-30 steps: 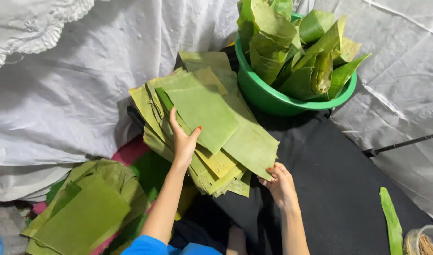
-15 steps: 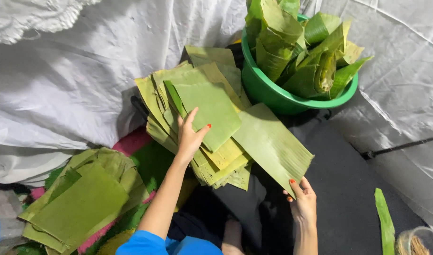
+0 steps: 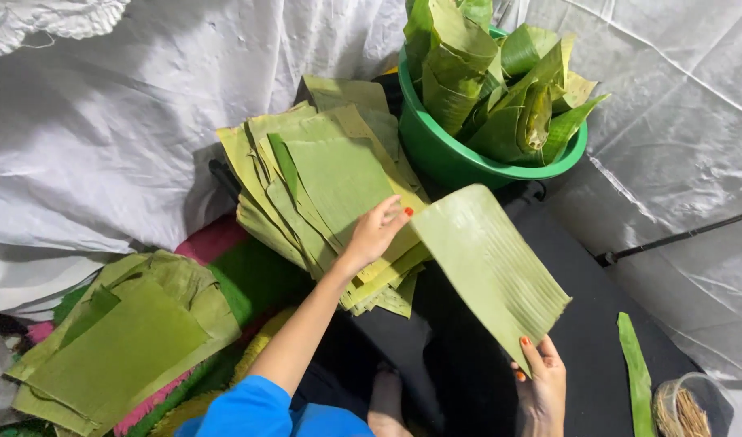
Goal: Folding banana leaves into cones and securing them with small wooden pins
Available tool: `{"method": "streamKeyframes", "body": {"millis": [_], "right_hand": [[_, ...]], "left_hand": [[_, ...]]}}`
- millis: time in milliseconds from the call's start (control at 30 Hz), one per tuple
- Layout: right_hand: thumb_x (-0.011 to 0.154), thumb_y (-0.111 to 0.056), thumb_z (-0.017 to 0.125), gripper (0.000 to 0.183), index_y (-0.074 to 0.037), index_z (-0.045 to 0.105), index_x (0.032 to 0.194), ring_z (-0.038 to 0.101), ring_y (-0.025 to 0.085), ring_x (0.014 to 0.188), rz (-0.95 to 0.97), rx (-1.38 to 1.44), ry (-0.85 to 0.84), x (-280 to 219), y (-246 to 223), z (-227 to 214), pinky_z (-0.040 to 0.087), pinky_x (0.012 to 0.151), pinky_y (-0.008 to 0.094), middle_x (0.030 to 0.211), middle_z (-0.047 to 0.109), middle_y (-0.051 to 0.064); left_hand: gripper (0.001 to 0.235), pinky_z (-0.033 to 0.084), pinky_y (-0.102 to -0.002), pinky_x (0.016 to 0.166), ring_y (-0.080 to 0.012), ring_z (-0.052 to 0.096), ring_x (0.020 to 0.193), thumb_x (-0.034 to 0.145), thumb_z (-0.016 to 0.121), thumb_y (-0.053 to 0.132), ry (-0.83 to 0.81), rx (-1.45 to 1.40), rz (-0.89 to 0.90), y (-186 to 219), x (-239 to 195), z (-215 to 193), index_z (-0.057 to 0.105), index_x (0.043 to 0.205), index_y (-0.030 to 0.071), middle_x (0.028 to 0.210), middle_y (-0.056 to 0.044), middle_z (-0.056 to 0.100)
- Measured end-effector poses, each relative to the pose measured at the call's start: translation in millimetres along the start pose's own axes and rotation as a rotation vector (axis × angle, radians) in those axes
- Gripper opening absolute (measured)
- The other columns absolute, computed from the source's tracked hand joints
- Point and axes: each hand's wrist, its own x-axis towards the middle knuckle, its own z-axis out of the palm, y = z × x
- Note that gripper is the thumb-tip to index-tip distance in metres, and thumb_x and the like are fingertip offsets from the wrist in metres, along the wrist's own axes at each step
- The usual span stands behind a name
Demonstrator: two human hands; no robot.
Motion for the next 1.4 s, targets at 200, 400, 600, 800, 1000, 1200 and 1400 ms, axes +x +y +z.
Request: {"method": "streamKeyframes", "body": {"millis": [200,400,600,800,1000,1200,1400], "right_hand": [[0.092,-0.004,0.062,0.039,0.007,0.061,0.129,0.056,0.012,0.044,-0.022,-0.067,-0.173,-15,-14,68,0.039,0.031,0.017,0.078,0.068,0.014],[0.093,-0.010,0.058,0.059,-0.001,0.049,0.151,0.064,0.024,0.109,0.079,-0.094,-0.317,4,-18,152,0.052,0.080,0.030,0.135,0.065,0.019],[0.101,-0.030,0.065,0.050,-0.002,0.058,0.142,0.072,0.030,0.098,0.149,-0.222,-0.174,21,9,177,0.061,0.078,0.043,0.121,0.068,0.019],[0.098,-0.016,0.069,0.022,0.000,0.071,0.113,0.072,0.021,0.072,0.107,-0.174,-0.161,50,52,160,0.063,0.063,0.034,0.087,0.073,0.014],[0.095,-0.007,0.069,0.017,0.002,0.069,0.110,0.072,0.020,0.068,0.038,-0.015,-0.057,16,41,141,0.064,0.064,0.035,0.082,0.074,0.013],[0.096,-0.007,0.067,0.023,0.002,0.069,0.117,0.071,0.020,0.068,-0.020,-0.025,0.173,-18,15,40,0.063,0.062,0.035,0.084,0.073,0.012],[0.097,-0.011,0.069,0.026,0.000,0.068,0.121,0.070,0.016,0.072,-0.123,-0.098,0.453,-69,26,-117,0.062,0.065,0.032,0.086,0.072,0.008]], "left_hand": [[0.078,0.043,-0.011,0.036,-0.0112,0.069,0.061,0.081,0.077,0.007,-0.022,-0.175,-0.228,74,-30,-68,0.045,0.153,0.010,0.116,-0.026,0.075],[0.056,0.063,-0.035,0.090,-0.0299,0.071,0.115,0.074,0.078,0.009,0.253,0.201,-0.137,42,-15,-129,0.069,0.129,0.010,0.123,-0.018,0.072],[0.040,0.055,-0.045,0.094,-0.0299,0.071,0.110,0.094,0.068,0.034,0.243,0.406,-0.227,-46,12,-161,0.071,0.129,0.014,0.107,-0.012,0.077],[0.030,0.055,-0.041,0.092,-0.0265,0.073,0.103,0.092,0.070,0.031,0.160,0.410,-0.216,-63,17,-168,0.076,0.116,0.015,0.103,-0.009,0.078],[0.035,0.057,-0.042,0.091,-0.0278,0.074,0.102,0.087,0.073,0.012,0.118,0.229,-0.171,-9,-14,-140,0.073,0.122,0.014,0.111,-0.020,0.074],[0.035,0.057,-0.042,0.089,-0.0320,0.075,0.098,0.086,0.072,0.004,-0.126,0.078,-0.064,24,-11,-45,0.073,0.120,0.009,0.107,-0.025,0.073],[0.028,0.060,-0.038,0.081,-0.0242,0.077,0.084,0.084,0.077,0.010,-0.397,0.176,0.004,41,-34,100,0.074,0.112,0.013,0.096,-0.014,0.076]]}}
